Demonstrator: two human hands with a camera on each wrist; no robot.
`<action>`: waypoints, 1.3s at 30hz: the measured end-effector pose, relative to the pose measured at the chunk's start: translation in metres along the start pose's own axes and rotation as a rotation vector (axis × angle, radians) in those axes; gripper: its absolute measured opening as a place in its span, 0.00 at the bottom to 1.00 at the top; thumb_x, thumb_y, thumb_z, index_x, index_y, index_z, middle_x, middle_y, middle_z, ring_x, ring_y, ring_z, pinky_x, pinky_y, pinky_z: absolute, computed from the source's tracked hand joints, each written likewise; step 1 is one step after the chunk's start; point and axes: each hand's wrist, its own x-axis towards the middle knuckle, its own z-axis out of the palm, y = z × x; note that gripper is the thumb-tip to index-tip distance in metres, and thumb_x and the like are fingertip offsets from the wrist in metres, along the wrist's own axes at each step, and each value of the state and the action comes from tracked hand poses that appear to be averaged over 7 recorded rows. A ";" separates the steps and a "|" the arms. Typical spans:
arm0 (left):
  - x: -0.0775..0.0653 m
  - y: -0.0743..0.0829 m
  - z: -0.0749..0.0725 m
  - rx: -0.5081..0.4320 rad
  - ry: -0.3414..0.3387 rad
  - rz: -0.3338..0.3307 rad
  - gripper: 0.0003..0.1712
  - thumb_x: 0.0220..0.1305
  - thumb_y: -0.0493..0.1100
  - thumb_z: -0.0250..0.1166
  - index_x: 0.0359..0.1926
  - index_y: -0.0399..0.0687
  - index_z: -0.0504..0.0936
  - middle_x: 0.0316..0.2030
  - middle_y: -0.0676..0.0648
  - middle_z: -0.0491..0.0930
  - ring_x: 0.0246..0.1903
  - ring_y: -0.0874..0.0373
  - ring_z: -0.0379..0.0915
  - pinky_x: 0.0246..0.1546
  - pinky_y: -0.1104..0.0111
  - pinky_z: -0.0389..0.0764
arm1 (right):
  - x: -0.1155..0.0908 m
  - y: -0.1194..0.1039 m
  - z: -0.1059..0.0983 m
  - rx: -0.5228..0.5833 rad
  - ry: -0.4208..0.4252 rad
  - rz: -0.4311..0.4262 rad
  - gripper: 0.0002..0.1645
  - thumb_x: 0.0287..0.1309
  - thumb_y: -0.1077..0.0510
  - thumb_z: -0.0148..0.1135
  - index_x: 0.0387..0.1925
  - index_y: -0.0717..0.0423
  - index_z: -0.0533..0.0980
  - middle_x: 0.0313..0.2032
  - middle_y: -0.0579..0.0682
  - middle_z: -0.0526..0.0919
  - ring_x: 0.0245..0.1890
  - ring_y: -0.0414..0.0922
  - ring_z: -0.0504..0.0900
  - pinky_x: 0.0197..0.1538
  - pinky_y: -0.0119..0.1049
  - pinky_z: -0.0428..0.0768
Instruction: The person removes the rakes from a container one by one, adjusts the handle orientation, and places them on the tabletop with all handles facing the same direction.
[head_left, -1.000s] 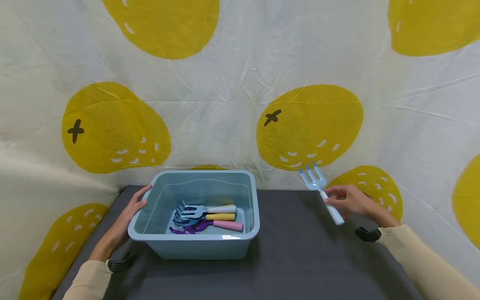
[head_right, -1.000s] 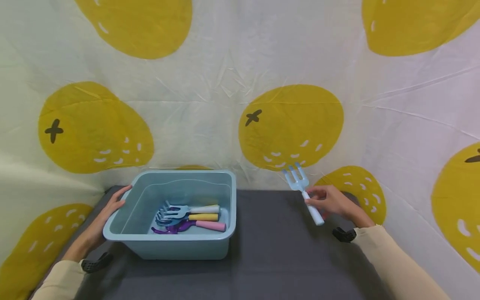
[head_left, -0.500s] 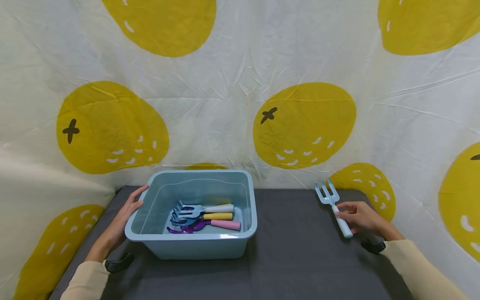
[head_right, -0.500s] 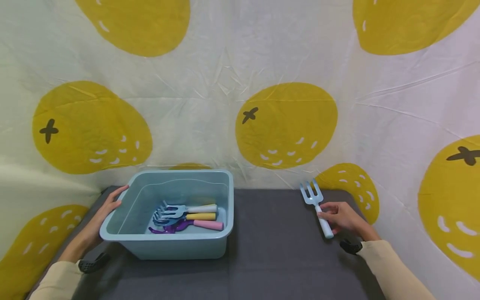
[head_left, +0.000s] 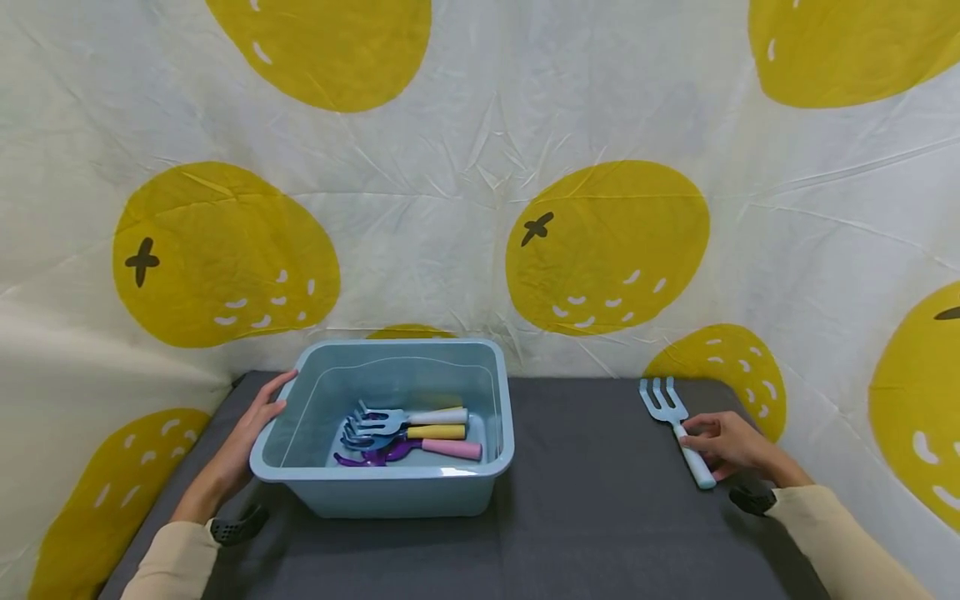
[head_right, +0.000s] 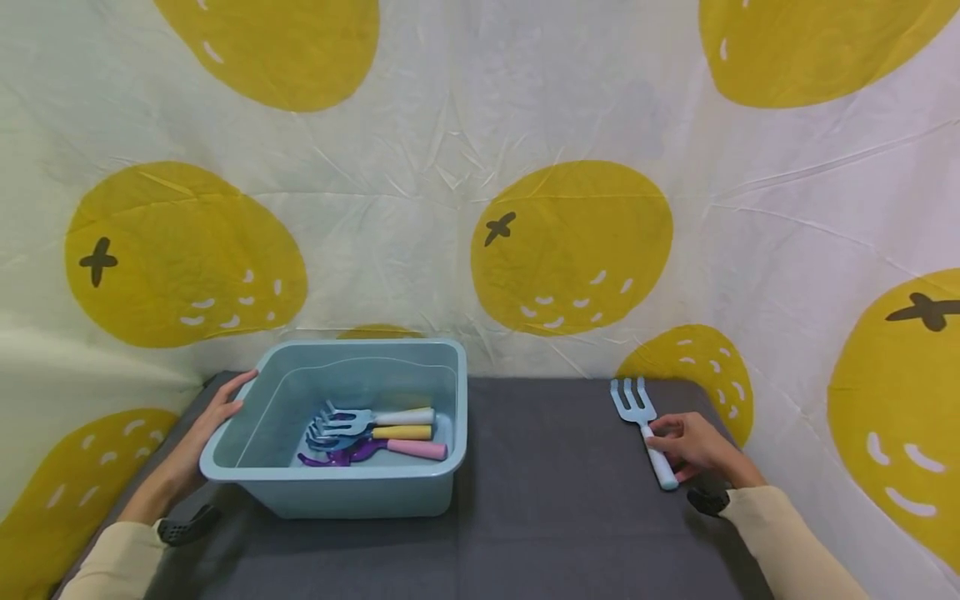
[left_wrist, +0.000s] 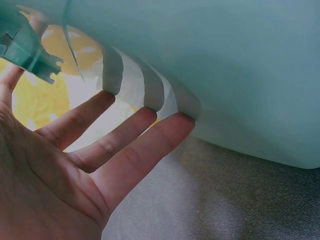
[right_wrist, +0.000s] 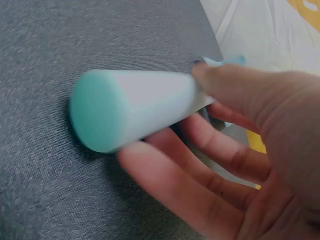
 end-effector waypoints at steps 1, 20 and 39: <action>0.000 0.000 0.000 0.001 -0.001 0.001 0.35 0.82 0.61 0.40 0.82 0.68 0.43 0.79 0.37 0.38 0.66 0.32 0.55 0.58 0.46 0.75 | 0.000 0.000 0.000 -0.003 0.005 -0.004 0.31 0.68 0.53 0.68 0.63 0.71 0.72 0.35 0.55 0.84 0.27 0.54 0.83 0.28 0.50 0.86; -0.001 -0.002 0.000 -0.019 -0.011 0.029 0.34 0.82 0.59 0.40 0.82 0.68 0.43 0.79 0.38 0.38 0.67 0.35 0.55 0.54 0.61 0.75 | -0.001 -0.001 0.002 -0.065 0.040 -0.011 0.28 0.67 0.54 0.68 0.60 0.69 0.75 0.37 0.54 0.86 0.31 0.53 0.82 0.29 0.49 0.86; -0.002 -0.009 0.003 -0.008 -0.007 0.065 0.34 0.82 0.59 0.40 0.82 0.65 0.43 0.80 0.37 0.37 0.69 0.33 0.53 0.63 0.40 0.67 | -0.006 -0.103 -0.030 -0.393 -0.093 -0.165 0.33 0.65 0.54 0.70 0.62 0.72 0.71 0.37 0.55 0.86 0.25 0.51 0.83 0.22 0.45 0.84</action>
